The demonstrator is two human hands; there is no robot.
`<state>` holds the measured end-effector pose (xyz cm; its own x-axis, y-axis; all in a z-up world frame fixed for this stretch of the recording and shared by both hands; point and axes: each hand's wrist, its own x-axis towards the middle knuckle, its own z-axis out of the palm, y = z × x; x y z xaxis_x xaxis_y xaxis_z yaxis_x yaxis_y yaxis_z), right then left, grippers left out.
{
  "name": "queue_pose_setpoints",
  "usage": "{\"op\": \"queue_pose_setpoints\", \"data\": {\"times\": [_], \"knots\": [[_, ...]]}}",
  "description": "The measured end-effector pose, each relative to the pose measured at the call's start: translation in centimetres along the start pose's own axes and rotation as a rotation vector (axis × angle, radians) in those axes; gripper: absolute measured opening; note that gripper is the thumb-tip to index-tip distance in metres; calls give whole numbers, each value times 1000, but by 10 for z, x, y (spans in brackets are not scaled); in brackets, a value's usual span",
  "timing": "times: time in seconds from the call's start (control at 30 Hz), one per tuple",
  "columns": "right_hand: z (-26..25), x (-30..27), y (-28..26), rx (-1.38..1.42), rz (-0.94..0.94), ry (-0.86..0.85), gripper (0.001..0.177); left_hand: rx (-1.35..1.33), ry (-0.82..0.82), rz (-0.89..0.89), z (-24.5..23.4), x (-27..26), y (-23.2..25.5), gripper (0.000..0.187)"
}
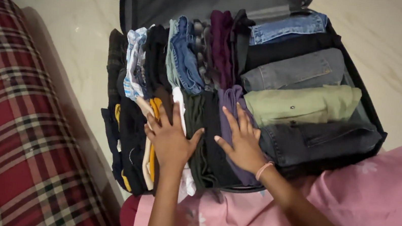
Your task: Pack various items of clothing into a suitcase.
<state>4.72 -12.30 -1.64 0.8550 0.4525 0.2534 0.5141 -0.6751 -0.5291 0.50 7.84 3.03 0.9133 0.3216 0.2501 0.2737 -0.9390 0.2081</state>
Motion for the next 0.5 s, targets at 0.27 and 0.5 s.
{"op": "queue_pose_setpoints", "data": {"times": [0.27,0.5], "knots": [[-44,10,4,96,5,-42,58,-4,93,-13,6,-3,15,96],[-61,29,20,42,-61,200,55,-122,172,212,28,-4,59,79]]}}
